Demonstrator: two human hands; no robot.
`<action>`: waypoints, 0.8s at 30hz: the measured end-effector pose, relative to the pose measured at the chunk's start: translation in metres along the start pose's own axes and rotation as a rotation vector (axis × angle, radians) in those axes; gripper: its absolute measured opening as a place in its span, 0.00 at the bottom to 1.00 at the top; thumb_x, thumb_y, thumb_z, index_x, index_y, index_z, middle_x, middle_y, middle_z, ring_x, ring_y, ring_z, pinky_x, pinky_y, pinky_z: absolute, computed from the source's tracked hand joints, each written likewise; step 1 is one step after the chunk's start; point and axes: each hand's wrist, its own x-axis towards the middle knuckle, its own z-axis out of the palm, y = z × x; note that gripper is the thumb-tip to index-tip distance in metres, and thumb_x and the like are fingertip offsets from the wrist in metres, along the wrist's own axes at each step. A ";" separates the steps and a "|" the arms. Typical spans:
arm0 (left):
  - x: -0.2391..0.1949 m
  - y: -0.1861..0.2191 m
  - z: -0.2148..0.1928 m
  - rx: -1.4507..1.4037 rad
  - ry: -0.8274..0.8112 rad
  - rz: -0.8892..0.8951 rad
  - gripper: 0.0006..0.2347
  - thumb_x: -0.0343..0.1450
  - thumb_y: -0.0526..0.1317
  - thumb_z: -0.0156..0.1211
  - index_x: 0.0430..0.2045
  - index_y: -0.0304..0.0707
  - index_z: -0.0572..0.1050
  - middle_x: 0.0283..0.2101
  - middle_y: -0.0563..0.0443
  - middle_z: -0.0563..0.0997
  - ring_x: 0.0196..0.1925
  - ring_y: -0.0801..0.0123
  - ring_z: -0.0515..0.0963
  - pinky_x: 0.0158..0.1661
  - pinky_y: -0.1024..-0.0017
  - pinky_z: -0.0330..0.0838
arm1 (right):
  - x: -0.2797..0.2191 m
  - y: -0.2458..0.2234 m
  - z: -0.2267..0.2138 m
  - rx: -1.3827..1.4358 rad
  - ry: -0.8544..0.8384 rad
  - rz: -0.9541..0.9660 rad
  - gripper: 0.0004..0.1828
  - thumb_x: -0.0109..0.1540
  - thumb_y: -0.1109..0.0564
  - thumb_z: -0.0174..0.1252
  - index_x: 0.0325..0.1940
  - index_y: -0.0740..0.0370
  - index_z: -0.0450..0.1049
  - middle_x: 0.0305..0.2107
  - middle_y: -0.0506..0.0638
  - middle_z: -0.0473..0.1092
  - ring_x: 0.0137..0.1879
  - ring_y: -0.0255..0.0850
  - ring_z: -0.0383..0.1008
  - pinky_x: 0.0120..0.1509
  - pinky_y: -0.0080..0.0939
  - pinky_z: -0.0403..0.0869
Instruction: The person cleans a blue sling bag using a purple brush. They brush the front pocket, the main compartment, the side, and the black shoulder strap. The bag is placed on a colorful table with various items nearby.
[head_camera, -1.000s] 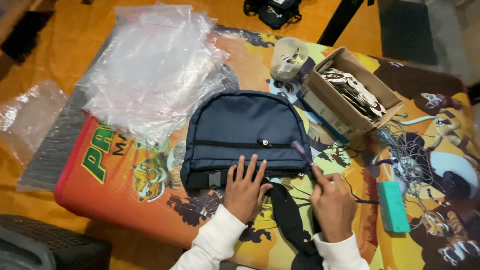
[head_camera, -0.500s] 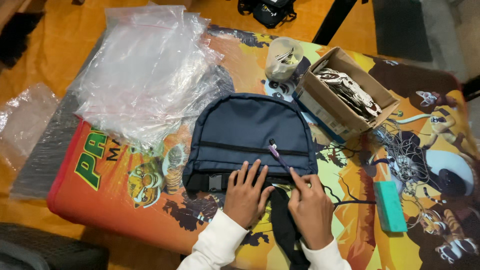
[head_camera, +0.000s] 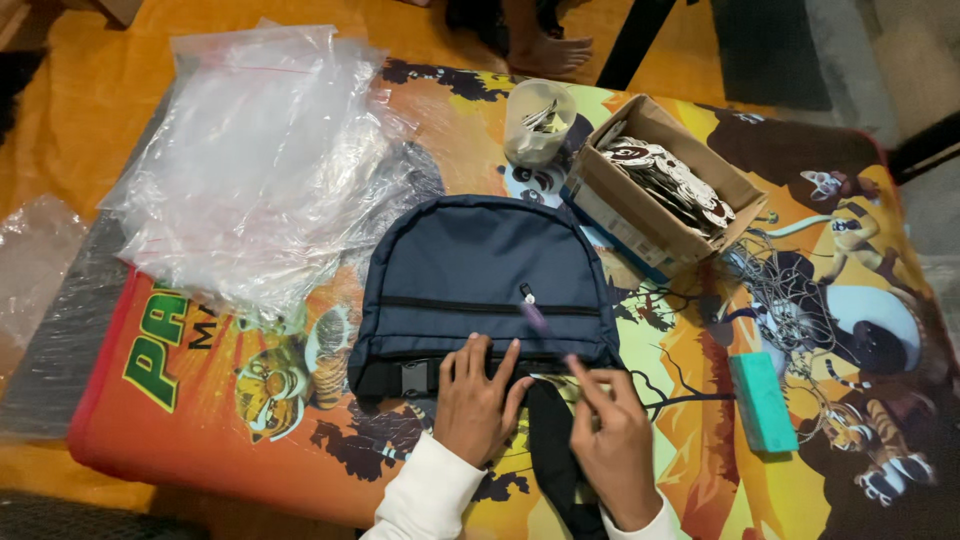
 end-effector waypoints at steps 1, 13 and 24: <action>0.001 0.000 -0.001 -0.002 -0.003 0.005 0.20 0.76 0.51 0.56 0.60 0.46 0.73 0.57 0.33 0.73 0.61 0.42 0.71 0.53 0.52 0.65 | -0.002 0.001 0.001 -0.001 0.002 0.006 0.33 0.59 0.69 0.57 0.66 0.43 0.74 0.41 0.47 0.72 0.35 0.39 0.76 0.36 0.41 0.73; 0.001 -0.002 0.000 0.018 0.006 0.010 0.18 0.75 0.52 0.58 0.58 0.49 0.75 0.54 0.39 0.73 0.60 0.47 0.73 0.52 0.54 0.64 | -0.005 0.018 -0.005 0.033 0.036 0.067 0.32 0.61 0.69 0.54 0.68 0.46 0.71 0.38 0.49 0.71 0.26 0.35 0.65 0.26 0.34 0.67; 0.005 -0.001 -0.004 0.041 0.026 0.025 0.19 0.73 0.52 0.59 0.58 0.51 0.75 0.54 0.41 0.74 0.58 0.47 0.74 0.51 0.54 0.65 | -0.006 0.023 -0.001 -0.019 0.119 0.057 0.31 0.63 0.70 0.53 0.68 0.48 0.73 0.39 0.49 0.69 0.33 0.41 0.73 0.34 0.41 0.70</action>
